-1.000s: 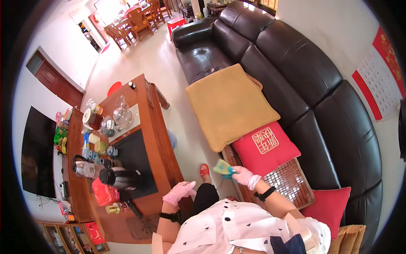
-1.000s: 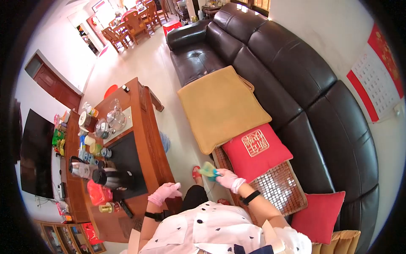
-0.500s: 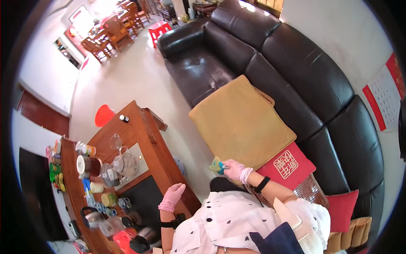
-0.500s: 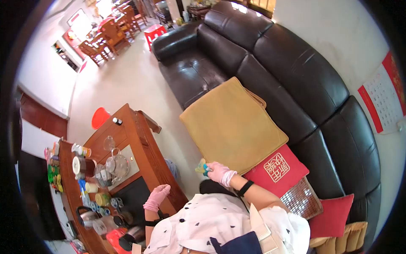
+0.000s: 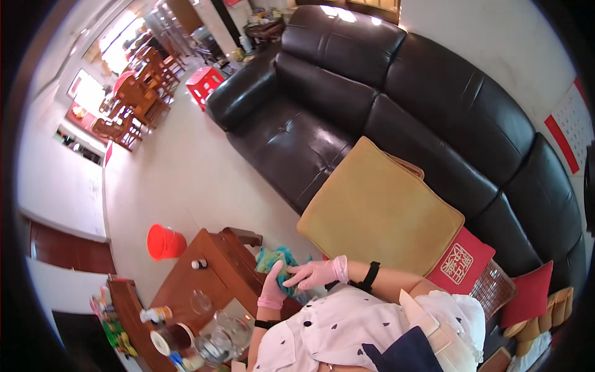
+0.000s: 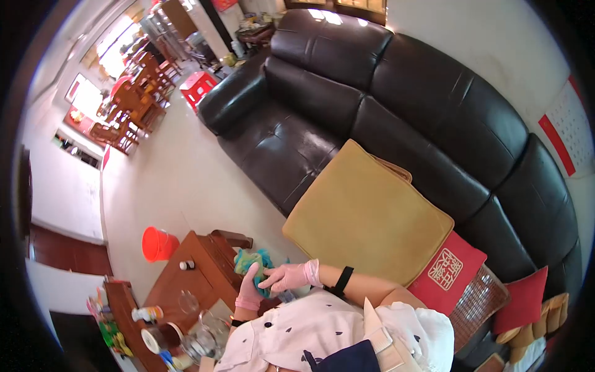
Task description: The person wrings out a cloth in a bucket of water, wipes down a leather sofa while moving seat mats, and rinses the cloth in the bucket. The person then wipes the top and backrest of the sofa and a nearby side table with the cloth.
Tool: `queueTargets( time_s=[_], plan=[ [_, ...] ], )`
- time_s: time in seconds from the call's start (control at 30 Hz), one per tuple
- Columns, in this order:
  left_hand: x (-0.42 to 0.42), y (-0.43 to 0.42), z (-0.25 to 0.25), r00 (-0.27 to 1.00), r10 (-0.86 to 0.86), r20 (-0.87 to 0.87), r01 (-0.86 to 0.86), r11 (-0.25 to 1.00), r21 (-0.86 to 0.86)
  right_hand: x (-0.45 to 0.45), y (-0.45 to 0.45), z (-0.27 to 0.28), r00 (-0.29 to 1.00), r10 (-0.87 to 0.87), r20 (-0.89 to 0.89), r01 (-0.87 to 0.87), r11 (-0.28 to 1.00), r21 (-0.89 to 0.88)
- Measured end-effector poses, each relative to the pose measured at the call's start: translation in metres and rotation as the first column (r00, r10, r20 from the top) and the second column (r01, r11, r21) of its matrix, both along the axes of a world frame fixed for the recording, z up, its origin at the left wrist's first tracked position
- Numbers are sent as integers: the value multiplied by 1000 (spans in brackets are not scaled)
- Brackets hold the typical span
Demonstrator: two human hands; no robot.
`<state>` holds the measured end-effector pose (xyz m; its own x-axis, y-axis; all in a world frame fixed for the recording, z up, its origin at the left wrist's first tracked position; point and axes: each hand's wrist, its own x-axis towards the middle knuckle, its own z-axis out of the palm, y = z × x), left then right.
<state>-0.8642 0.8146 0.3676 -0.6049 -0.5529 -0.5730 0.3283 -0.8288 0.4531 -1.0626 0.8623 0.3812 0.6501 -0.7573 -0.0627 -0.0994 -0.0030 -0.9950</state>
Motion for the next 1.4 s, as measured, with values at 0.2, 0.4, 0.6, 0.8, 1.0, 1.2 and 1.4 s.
queueTargets(
  time_s=[0.2,0.4,0.6,0.8,1.0,1.2,1.4],
  plan=[
    [-22,-112,-9,979,27,204,-20,999,-36,-85,-44,-11,819,-566,96,423,708,565],
    [-40,-198,-18,941,-218,259,204,976,83,-142,66,-193,335,-431,-838,816,577,30],
    [-41,-265,-8,734,-468,492,478,871,115,-125,249,-260,178,147,-973,847,480,227],
    [-14,-300,6,564,-567,600,496,814,302,-112,283,-259,-264,-151,-953,157,-981,112],
    [-16,-310,14,254,-562,787,553,752,358,-74,289,-292,-319,-81,-944,373,-927,-47],
    [-66,-314,35,334,-667,666,617,689,381,-59,287,-271,-528,-359,-770,452,-886,103],
    [-47,-377,-5,320,-715,621,766,581,275,-71,207,-166,-562,-289,-775,629,-757,-174]
  ],
)
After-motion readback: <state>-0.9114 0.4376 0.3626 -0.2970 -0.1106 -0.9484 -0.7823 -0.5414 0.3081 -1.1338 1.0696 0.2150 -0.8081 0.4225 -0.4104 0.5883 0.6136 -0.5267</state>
